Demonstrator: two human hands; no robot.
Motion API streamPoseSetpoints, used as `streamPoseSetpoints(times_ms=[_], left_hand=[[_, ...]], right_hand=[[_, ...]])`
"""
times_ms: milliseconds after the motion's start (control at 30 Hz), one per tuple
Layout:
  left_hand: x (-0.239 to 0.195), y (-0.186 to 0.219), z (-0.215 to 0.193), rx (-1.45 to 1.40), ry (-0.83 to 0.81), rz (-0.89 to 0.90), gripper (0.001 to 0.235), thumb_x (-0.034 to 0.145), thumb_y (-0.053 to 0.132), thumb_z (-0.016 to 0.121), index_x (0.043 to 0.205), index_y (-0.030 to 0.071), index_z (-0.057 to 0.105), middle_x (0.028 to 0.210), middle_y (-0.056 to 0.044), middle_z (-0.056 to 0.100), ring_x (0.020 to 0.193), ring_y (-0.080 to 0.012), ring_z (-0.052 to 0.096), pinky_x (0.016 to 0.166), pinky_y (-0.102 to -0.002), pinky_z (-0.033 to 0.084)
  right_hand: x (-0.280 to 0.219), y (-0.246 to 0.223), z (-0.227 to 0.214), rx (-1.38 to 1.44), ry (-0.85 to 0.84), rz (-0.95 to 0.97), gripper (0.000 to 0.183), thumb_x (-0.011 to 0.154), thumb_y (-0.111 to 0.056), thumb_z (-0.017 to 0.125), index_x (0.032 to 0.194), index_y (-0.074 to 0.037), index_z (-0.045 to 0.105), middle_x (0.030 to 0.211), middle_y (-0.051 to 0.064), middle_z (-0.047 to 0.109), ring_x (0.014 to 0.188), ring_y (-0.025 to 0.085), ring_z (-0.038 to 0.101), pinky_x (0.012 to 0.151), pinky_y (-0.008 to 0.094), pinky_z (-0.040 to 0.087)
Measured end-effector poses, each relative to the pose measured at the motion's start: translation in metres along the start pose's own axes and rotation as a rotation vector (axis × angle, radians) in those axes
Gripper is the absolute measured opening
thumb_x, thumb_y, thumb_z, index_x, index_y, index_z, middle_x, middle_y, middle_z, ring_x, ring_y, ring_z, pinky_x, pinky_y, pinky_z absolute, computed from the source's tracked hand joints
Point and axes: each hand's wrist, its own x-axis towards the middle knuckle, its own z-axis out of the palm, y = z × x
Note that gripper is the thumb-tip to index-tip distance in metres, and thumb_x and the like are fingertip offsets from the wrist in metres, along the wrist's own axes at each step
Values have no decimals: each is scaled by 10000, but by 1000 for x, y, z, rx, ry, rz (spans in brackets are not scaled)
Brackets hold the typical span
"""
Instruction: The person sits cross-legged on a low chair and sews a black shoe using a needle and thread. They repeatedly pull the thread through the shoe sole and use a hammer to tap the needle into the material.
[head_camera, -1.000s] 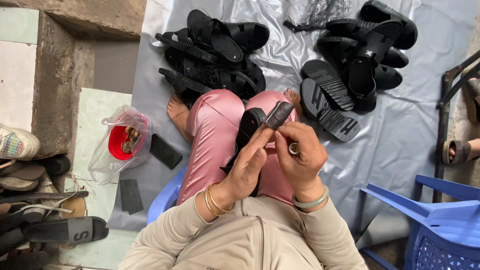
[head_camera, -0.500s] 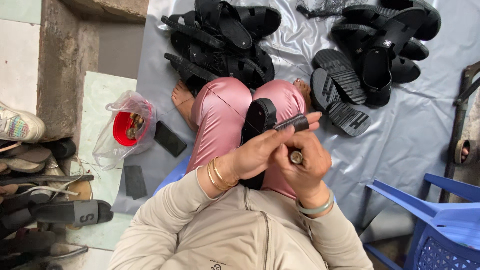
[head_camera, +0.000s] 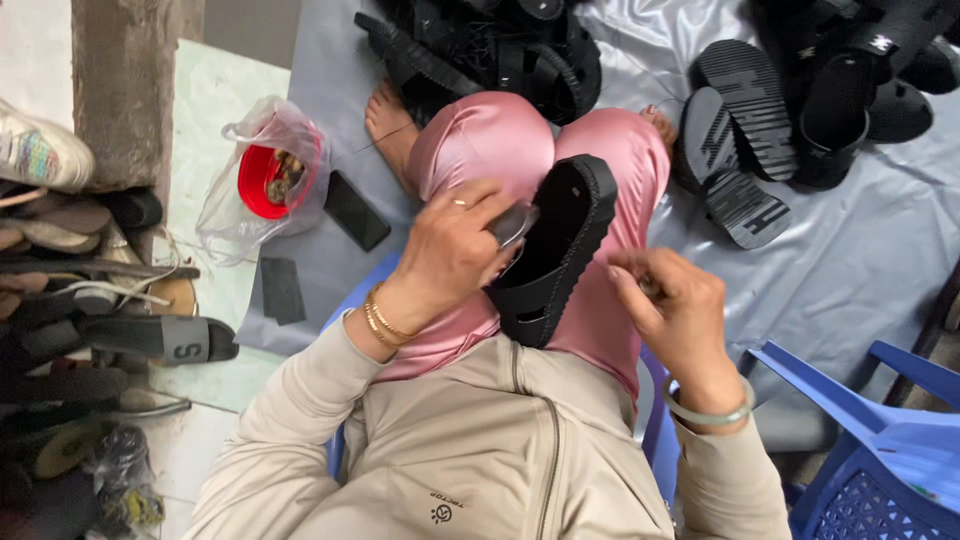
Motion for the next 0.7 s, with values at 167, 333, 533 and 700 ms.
streamPoseSetpoints(times_ms=[167, 333, 533, 700], left_hand=[[-2, 21, -11, -630, -34, -374, 215, 793, 162, 659, 615, 57, 597, 518, -67, 509, 493, -219, 536, 451, -296, 407], [-5, 32, 16, -943, -165, -770, 112, 785, 112, 637, 872, 42, 647, 527, -52, 603, 402, -103, 536, 369, -210, 397], [-8, 34, 18, -1251, -194, -869, 325, 866, 143, 578, 1171, 34, 572, 826, -134, 686, 570, -123, 646, 490, -218, 526], [-3, 37, 10, -1385, -295, -800, 234, 859, 180, 622, 1039, 34, 655, 785, -119, 685, 644, -132, 649, 552, -260, 553]], right_hand=[[-4, -20, 2, 231, -141, 69, 26, 727, -126, 700, 742, -120, 680, 593, 44, 635, 532, 218, 603, 532, 314, 469], [-17, -14, 15, 76, -26, 71, 143, 738, -176, 750, 855, -147, 672, 600, -7, 621, 534, 186, 594, 532, 270, 460], [-31, -22, 28, 94, -115, 77, 111, 736, -209, 740, 790, -129, 687, 587, 46, 622, 520, 238, 611, 487, 326, 472], [-32, -44, 18, 201, -174, -150, 79, 728, -207, 730, 748, -137, 699, 610, 30, 636, 501, 223, 622, 461, 303, 494]])
